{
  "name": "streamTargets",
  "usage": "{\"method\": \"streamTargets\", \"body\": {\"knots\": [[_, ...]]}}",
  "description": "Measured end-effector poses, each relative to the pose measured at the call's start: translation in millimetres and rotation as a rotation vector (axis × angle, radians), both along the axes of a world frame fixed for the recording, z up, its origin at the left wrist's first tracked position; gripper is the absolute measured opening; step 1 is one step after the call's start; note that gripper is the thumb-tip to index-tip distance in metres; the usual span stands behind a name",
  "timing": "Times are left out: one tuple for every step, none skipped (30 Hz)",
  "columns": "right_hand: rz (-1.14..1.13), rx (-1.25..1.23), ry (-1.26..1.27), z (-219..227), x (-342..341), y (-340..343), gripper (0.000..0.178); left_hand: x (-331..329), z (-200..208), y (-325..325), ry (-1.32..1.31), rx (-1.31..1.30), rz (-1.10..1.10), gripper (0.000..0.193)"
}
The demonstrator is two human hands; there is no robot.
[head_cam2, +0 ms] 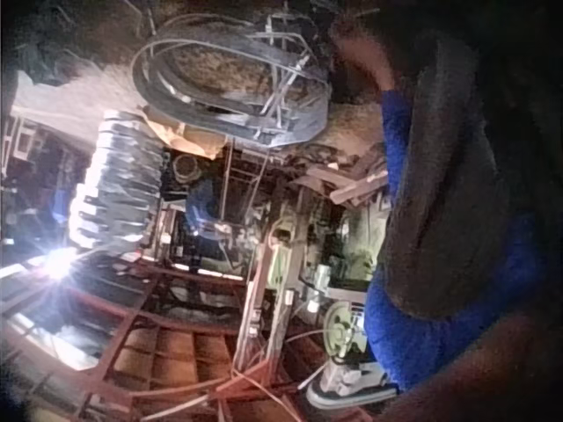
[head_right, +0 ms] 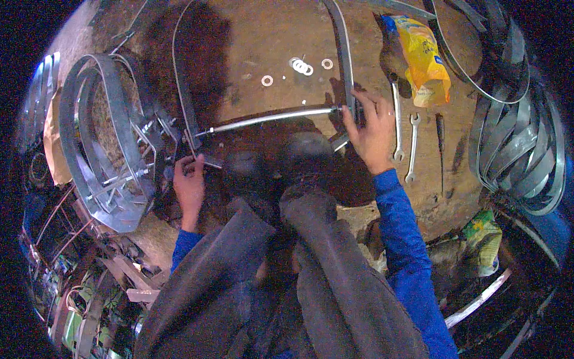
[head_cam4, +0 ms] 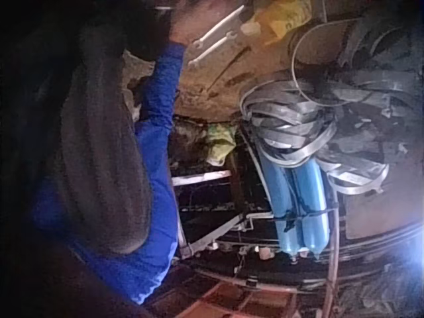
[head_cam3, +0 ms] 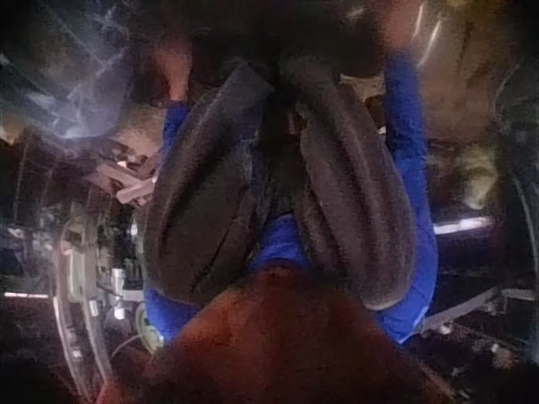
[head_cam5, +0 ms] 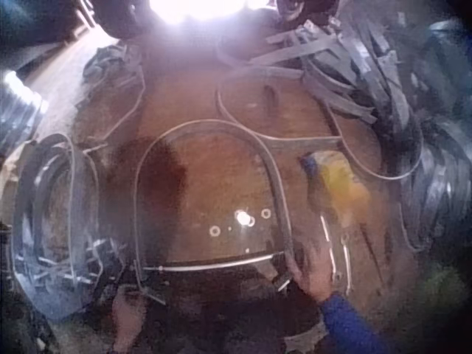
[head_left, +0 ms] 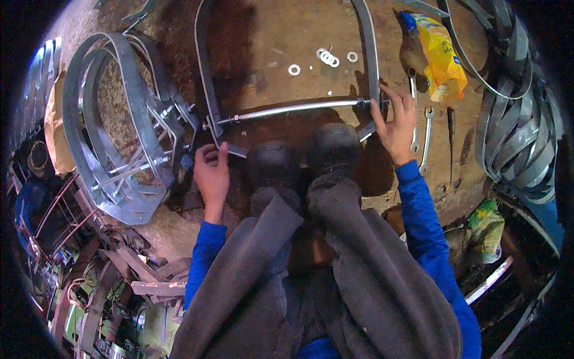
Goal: The person assembles a metal frame by inserting bolts and washers into pre-drilled holes and tightening them with a wrench. The person works on the floor, handling the frame, bolts, washers, and wrench to secure the components together.
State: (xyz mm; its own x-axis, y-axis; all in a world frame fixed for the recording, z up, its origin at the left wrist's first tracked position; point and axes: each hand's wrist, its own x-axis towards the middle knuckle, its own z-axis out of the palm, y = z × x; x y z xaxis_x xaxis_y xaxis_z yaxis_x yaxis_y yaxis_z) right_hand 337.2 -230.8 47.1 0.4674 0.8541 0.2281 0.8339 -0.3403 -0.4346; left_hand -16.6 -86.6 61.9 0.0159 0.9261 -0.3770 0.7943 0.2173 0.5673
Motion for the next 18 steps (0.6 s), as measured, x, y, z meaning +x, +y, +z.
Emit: {"method": "streamTargets", "body": {"knots": [[-0.1, 0.016, 0.019, -1.6, -2.7, 0.4, 0.04, 0.9, -1.9, -1.1, 0.071, 0.026, -0.042, 0.04], [-0.202, 0.031, 0.038, -6.4, -4.7, 1.0, 0.043, 2.5, -3.7, 1.6, 0.102, 0.083, -0.038, 0.044], [-0.303, 0.052, 0.055, -11.7, -4.8, 0.9, 0.046, 2.5, -6.1, 5.6, 0.106, 0.076, -0.062, 0.044], [-0.415, -0.022, 0.171, -19.5, -2.9, -7.1, 0.052, 2.1, -10.5, 9.0, 0.101, 0.064, -0.088, 0.044], [-0.417, -0.017, 0.278, -27.8, -2.8, -13.2, 0.054, 0.1, -13.7, 11.3, 0.097, 0.053, -0.117, 0.044], [-0.42, -0.016, 0.382, -32.7, -3.2, -18.9, 0.056, -3.3, -16.7, 10.7, 0.104, 0.114, -0.172, 0.04], [-0.422, -0.011, 0.489, -31.1, -6.0, -20.5, 0.057, -9.8, -23.7, 10.5, 0.111, 0.179, -0.227, 0.036], [-0.363, -0.021, 0.536, -28.2, -10.6, -23.3, 0.061, -15.4, -30.4, 10.0, 0.119, 0.245, -0.282, 0.032], [-0.303, -0.064, 0.333, -30.7, -13.2, -24.2, 0.062, -14.6, -33.5, 12.3, 0.12, 0.311, -0.339, 0.029], [-0.343, -0.074, 0.432, -30.5, -14.7, -27.6, 0.062, -15.1, -34.0, 12.2, 0.104, 0.351, -0.361, 0.026], [-0.382, -0.083, 0.532, -30.3, -16.7, -30.3, 0.063, -14.8, -35.0, 12.3, 0.082, 0.369, -0.375, 0.025], [-0.371, -0.063, 0.49, -38.4, -13.5, -36.5, 0.062, -12.6, -38.2, 12.1, 0.053, 0.386, -0.392, 0.024], [-0.351, -0.043, 0.459, -42.9, -12.8, -36.9, 0.062, -13.0, -38.7, 12.4, 0.034, 0.406, -0.403, 0.023], [-0.301, 0.008, 0.208, -45.7, -12.8, -39.3, 0.061, -13.4, -38.3, 13.1, 0.053, 0.295, -0.353, 0.022], [-0.321, -0.028, 0.237, -45.2, -15.3, -39.3, 0.06, -10.2, -34.0, 11.2, 0.042, 0.295, -0.312, 0.022], [-0.34, -0.065, 0.265, -44.4, -17.2, -39.4, 0.06, -6.6, -29.4, 8.7, 0.031, 0.293, -0.27, 0.022], [-0.357, -0.103, 0.292, -43.7, -18.1, -40.2, 0.059, -2.3, -24.4, 5.9, 0.02, 0.291, -0.226, 0.023], [-0.351, -0.106, 0.255, -43.5, -18.8, -41.7, 0.059, 2.9, -19.0, 3.7, 0.014, 0.285, -0.195, 0.025]]}}
